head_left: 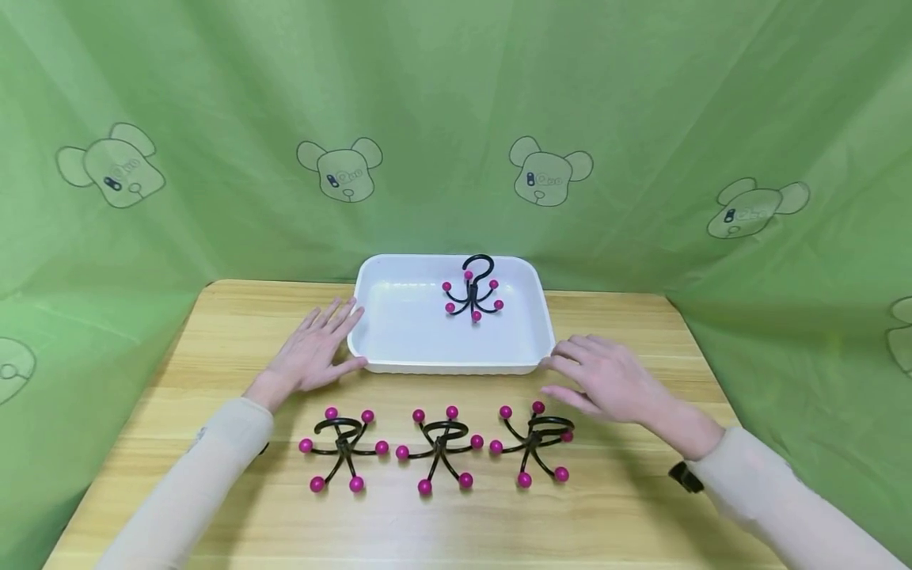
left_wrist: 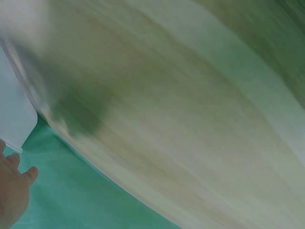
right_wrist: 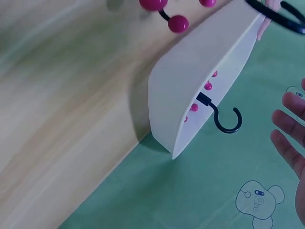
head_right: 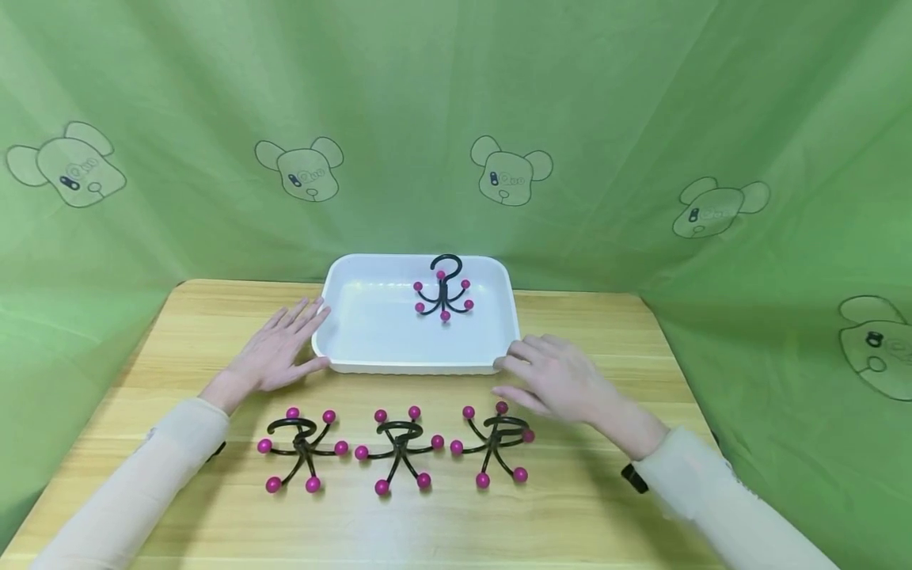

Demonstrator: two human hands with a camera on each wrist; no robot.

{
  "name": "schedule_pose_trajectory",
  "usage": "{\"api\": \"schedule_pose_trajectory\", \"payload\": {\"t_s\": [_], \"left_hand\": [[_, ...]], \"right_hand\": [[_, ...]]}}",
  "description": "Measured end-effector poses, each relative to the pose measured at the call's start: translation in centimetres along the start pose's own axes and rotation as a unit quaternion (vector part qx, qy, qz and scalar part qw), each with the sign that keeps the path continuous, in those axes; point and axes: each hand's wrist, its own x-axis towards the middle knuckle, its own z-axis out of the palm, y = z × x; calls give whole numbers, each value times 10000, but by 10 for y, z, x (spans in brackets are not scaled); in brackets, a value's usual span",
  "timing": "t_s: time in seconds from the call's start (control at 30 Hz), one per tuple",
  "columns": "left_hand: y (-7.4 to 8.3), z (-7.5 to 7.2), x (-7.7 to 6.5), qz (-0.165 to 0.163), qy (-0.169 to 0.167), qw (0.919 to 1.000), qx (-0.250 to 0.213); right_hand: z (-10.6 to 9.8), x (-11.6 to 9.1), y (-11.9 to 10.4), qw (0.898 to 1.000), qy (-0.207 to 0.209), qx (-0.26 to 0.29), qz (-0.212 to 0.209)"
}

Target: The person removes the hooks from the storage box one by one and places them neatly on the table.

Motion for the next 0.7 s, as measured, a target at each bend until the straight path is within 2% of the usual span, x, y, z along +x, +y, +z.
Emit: {"api": "schedule_pose_trajectory", "payload": {"t_s": [0.2,0.43,0.7], "left_hand": [[1,1,1,11,18,10000,50],[1,2,1,2,-42,10000,66],[1,1,1,7,-23,10000,35]], "right_hand": [[3,12,17,9990,-264,177,312],[15,26,36,9861,-1146,215,1184],[34,43,61,9752,-1643,206,1468]]}}
